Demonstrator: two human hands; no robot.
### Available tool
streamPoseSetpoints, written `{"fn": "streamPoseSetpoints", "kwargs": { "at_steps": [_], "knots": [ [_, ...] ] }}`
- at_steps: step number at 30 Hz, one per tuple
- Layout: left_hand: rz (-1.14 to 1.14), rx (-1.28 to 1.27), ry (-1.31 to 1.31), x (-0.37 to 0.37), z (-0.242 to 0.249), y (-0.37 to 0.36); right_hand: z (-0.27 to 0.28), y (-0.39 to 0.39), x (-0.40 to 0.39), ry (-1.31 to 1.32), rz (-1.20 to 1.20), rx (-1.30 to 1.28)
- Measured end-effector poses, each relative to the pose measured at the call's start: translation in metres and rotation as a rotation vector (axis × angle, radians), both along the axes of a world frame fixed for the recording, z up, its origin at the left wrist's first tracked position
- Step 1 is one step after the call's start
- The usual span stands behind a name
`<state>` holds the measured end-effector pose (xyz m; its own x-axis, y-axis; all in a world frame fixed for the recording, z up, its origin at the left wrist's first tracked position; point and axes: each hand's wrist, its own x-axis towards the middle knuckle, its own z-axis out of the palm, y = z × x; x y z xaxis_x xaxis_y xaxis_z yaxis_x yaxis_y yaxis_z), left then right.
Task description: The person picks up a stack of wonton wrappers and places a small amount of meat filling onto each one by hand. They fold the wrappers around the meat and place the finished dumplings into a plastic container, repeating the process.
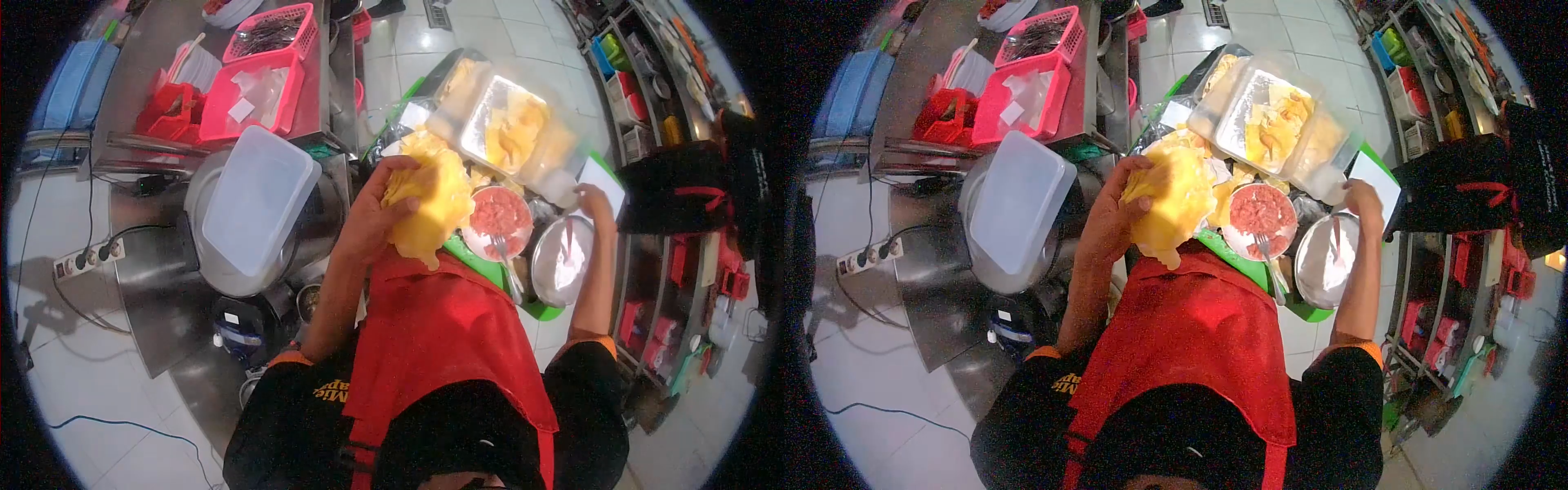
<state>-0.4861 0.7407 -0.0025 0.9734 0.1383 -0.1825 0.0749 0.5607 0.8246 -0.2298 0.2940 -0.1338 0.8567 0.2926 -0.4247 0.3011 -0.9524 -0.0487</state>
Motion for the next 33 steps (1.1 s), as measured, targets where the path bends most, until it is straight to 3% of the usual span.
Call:
{"fn": "streamPoseSetpoints", "kwargs": {
  "at_steps": [2, 4, 5, 9, 11, 14, 16, 18, 22, 24, 26, 29, 33],
  "knots": [
    [-0.071, -0.052, -0.012, 0.004, 0.003, -0.003, -0.020, -0.004, -0.007, 0.201, -0.159, 0.142],
    [-0.087, -0.043, 0.012, 0.008, 0.010, -0.007, -0.031, 0.003, -0.007, 0.207, -0.124, 0.003],
    [-0.085, -0.029, 0.045, 0.009, 0.013, -0.010, -0.018, 0.021, -0.018, 0.091, -0.124, -0.143],
    [-0.086, -0.067, 0.018, 0.007, 0.014, -0.011, -0.024, 0.013, -0.017, 0.080, -0.124, -0.081],
    [-0.120, -0.050, 0.019, 0.006, 0.017, -0.011, -0.018, 0.011, -0.021, -0.008, 0.071, -0.108],
    [-0.095, 0.072, 0.035, 0.008, 0.015, -0.014, -0.016, 0.010, -0.025, -0.032, 0.084, -0.104],
    [-0.116, 0.063, 0.025, 0.008, 0.020, -0.011, 0.013, 0.019, -0.028, -0.158, 0.135, -0.120],
    [-0.140, 0.043, 0.029, 0.005, 0.024, -0.014, 0.084, 0.060, -0.048, -0.415, -0.263, 0.165],
    [-0.227, 0.063, 0.023, 0.012, 0.027, -0.023, 0.193, 0.161, -0.101, -0.361, -0.005, 0.966],
    [-0.267, 0.109, -0.012, 0.017, 0.027, -0.029, 0.220, 0.194, -0.123, -0.318, 0.353, 1.072],
    [-0.291, 0.108, -0.058, 0.020, 0.028, -0.034, 0.230, 0.215, -0.134, -0.261, 0.523, 1.141],
    [-0.284, -0.109, 0.008, 0.017, 0.035, -0.038, 0.223, 0.223, -0.136, -0.253, 0.606, 1.106],
    [-0.255, -0.183, 0.072, 0.016, 0.033, -0.038, 0.221, 0.224, -0.140, -0.289, 0.668, 1.046]
  ]
}}
